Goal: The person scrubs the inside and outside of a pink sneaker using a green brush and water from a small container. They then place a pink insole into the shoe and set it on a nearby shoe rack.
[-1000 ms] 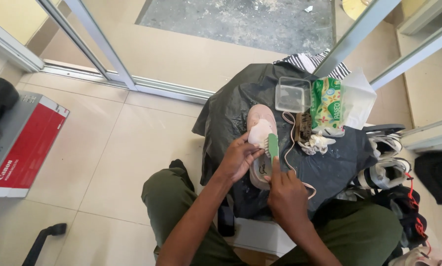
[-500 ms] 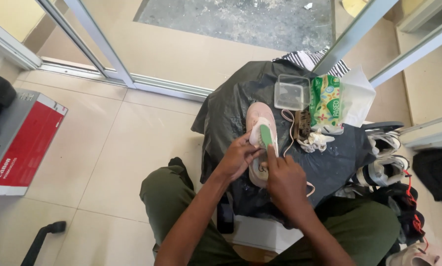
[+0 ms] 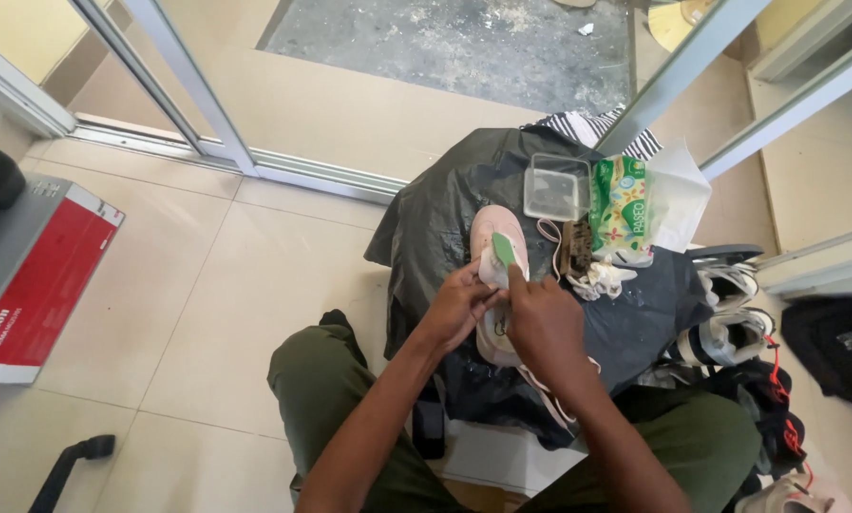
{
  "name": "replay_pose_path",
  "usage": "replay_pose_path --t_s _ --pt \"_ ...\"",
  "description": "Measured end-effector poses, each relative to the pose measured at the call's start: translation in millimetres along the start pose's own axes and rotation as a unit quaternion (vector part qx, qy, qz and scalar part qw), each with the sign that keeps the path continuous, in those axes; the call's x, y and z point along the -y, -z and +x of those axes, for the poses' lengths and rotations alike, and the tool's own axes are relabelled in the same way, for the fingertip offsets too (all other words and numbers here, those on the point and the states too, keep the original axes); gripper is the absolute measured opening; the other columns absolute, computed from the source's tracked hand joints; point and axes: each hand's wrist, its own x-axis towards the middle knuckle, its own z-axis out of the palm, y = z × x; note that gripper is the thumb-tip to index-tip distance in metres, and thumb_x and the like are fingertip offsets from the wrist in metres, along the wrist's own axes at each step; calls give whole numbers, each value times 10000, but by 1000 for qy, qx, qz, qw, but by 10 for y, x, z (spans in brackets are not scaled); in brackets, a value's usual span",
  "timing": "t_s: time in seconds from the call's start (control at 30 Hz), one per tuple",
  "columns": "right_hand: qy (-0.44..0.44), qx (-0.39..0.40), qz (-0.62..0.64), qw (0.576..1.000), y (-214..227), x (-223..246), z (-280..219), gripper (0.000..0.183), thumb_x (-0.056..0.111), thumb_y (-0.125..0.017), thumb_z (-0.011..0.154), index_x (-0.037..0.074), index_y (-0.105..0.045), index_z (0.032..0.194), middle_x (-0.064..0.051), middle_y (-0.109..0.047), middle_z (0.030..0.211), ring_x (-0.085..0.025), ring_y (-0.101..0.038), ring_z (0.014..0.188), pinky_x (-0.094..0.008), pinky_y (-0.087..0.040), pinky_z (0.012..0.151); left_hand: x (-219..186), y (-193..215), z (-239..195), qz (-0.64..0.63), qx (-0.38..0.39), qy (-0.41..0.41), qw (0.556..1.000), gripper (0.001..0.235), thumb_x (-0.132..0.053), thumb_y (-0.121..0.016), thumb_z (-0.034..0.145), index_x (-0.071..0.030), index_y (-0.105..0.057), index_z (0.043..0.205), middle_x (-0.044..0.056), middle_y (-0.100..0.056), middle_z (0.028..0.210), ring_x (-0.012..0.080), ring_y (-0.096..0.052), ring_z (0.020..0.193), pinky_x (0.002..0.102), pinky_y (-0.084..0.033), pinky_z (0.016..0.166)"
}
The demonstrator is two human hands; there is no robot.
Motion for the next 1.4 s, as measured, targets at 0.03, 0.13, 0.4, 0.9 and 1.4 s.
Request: replay_pose_path --t_s 0.03,0.13,0.4,0.9,1.4 --pt "-5 1 0 1000 -47 -26 63 393 277 -644 1024 5 -673 1306 -124 -723 748 -293 -676 743 -392 -578 577 15 1 -28 1 1 5 1000 658 136 -514 947 55 -357 1582 227 -560 1438 252 -622 1226 431 -525 1077" --pt "1 17 6 1000 -36 -64 232 426 250 -682 978 2 -669 1324 -146 -741 807 -278 -683 763 -392 -583 589 -65 -48 -34 0 -5 -2 1000 647 134 -488 947 78 -350 1577 217 -539 1458 252 -595 1251 423 -496 1097" --pt "-133 84 131 979 365 -308 -321 418 442 -548 1001 337 -632 1397 -93 -704 849 -365 -695 802 -538 -545 623 -33 26 11 -18 -5 -8 1000 650 118 -499 945 69 -346 1575 234 -523 1470 303 -565 1308 467 -460 1137" --pt "-533 -116 600 586 -31 -1027 -1338 131 81 -581 1069 2 -671 1124 -134 -617 779 -235 -544 689 -352 -401 633 -548 -379 -64 -142 128 0 982 795 -166 -622 984 26 -173 1611 294 -277 1627 404 -302 1512 448 -270 1262" --pt "-630 -115 553 533 -402 -1028 -1417 175 59 -674 963 91 -715 1129 -55 -683 1095 -195 -588 963 -327 -423 727 -797 -631 135 276 -41 34 960 842 -340 -641 904 -51 -310 1622 228 -778 969 255 -766 742 309 -623 752"
